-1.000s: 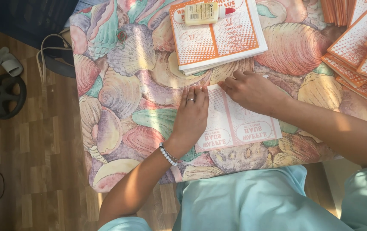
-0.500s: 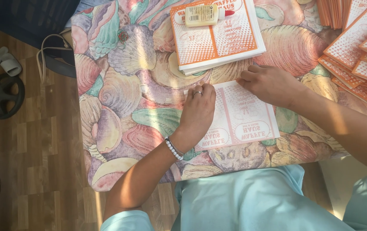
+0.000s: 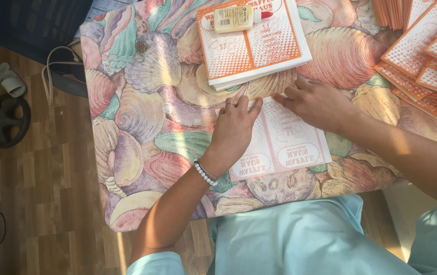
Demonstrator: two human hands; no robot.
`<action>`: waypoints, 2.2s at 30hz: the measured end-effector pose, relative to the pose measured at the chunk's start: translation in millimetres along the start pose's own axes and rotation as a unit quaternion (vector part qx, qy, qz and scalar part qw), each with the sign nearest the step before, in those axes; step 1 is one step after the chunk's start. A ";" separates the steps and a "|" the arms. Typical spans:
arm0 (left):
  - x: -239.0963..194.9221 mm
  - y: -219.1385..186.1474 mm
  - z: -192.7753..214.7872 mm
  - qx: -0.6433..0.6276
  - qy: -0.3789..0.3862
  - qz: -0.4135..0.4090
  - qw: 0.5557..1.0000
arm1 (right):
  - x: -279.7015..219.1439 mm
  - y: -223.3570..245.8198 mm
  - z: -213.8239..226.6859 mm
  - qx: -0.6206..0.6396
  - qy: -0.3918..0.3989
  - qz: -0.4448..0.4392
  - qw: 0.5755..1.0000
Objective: Folding and stacking paper bags on a table at a steady pace.
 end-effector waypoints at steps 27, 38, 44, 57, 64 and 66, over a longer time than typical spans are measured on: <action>1.0 -17.6 -53.0 0.160 0.030 0.059 0.985 | -41.5 -48.5 -43.9 0.025 0.092 -0.080 0.992; -17.5 2.6 -23.0 -0.016 -0.055 0.055 0.997 | 5.8 16.7 -50.7 0.081 -0.149 -0.039 0.985; -42.3 27.6 -15.7 -0.018 -0.073 0.019 0.997 | -33.5 -18.2 -43.3 0.035 -0.097 -0.039 0.994; -41.1 24.9 -9.4 0.008 -0.101 0.029 0.994 | 43.9 34.3 -99.2 0.146 -0.184 -0.050 0.971; -13.1 31.3 -21.4 -0.059 -0.049 0.042 0.996 | -31.1 -27.0 -68.3 0.087 -0.173 -0.164 0.967; 9.6 34.0 -30.2 -0.060 -0.037 0.080 0.994 | -32.3 -25.9 -83.1 0.049 -0.192 -0.169 0.965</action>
Point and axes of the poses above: each hand's wrist, its own x-axis towards the middle knuckle, its own z-axis out of the back of the hand, y = z × x, the point moved 4 cm from there along x, towards the middle knuckle, and after that the axes turned 9 degrees about x, right-handed, at the moved point
